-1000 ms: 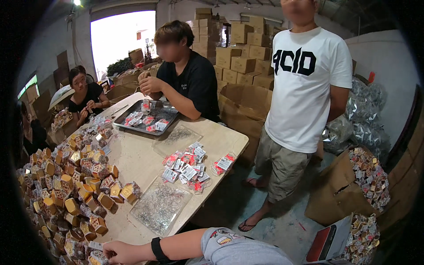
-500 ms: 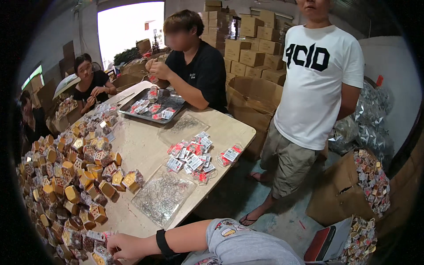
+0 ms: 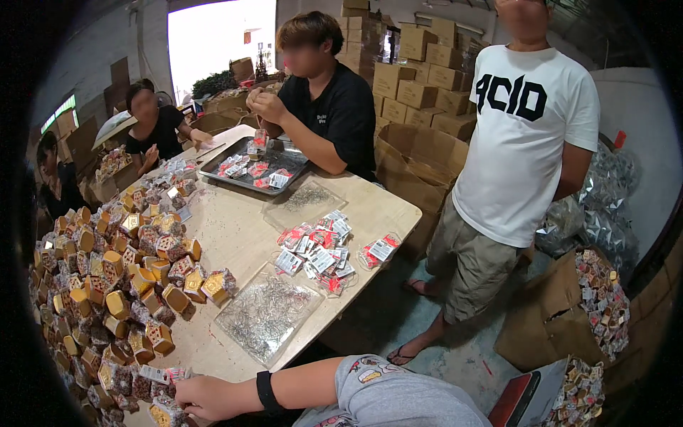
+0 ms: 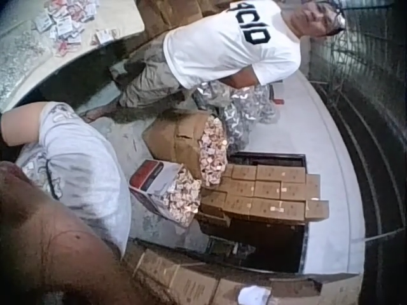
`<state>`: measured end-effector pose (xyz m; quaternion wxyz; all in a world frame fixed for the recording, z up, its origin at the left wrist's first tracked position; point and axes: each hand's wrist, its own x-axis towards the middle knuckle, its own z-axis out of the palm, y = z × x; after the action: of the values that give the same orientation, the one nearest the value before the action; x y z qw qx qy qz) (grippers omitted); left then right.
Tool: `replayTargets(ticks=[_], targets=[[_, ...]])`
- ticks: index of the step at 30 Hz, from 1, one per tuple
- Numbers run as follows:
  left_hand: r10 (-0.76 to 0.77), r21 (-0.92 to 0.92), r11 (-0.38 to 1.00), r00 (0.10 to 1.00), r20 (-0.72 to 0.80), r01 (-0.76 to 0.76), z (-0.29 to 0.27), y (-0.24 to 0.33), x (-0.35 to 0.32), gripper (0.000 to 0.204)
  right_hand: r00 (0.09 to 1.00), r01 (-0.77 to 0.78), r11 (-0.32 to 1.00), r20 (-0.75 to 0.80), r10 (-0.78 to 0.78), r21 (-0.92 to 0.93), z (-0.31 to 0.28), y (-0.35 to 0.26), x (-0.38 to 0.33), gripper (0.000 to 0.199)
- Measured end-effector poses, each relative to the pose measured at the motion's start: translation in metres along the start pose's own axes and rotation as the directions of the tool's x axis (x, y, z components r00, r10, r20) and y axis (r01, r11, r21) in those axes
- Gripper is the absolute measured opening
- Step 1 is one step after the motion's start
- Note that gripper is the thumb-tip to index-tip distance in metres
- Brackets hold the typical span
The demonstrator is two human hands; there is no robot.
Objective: Apply labels or stickers to packaged products and organize them.
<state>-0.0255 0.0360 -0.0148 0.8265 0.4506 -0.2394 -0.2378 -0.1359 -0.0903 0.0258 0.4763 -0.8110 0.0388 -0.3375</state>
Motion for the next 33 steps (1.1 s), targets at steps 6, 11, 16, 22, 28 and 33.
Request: replayTargets(ticks=[6,11,16,22,28,33], targets=[[-0.002,-0.014,1.000,1.000,-0.016,0.002,0.004,0.000,0.002,0.051,1.000,0.013,0.993,0.008,-0.014,0.114,0.002,0.015,-0.002,0.010],[-0.011,0.006,1.000,0.994,-0.108,0.011,0.006,0.005,0.001,0.055,0.999,0.035,0.997,0.014,-0.036,0.063,0.005,0.016,-0.001,0.011],[0.110,0.084,0.991,0.993,-0.045,-0.106,-0.019,0.018,0.013,0.064,0.999,-0.015,0.999,0.037,0.014,0.029,-0.005,0.001,0.001,0.020],[0.438,0.284,0.852,0.896,0.074,-0.440,0.021,0.068,0.065,0.085,0.999,-0.048,0.996,0.003,0.048,-0.074,-0.050,-0.018,-0.012,0.019],[0.628,0.549,0.551,0.746,0.223,-0.628,0.018,0.085,0.112,0.066,0.995,-0.010,0.983,-0.096,-0.008,-0.185,-0.076,-0.029,-0.025,0.015],[0.556,0.727,0.569,0.831,0.005,-0.385,0.009,0.084,0.134,0.057,0.992,0.001,0.982,-0.123,-0.024,-0.186,-0.080,-0.027,-0.031,0.014]])
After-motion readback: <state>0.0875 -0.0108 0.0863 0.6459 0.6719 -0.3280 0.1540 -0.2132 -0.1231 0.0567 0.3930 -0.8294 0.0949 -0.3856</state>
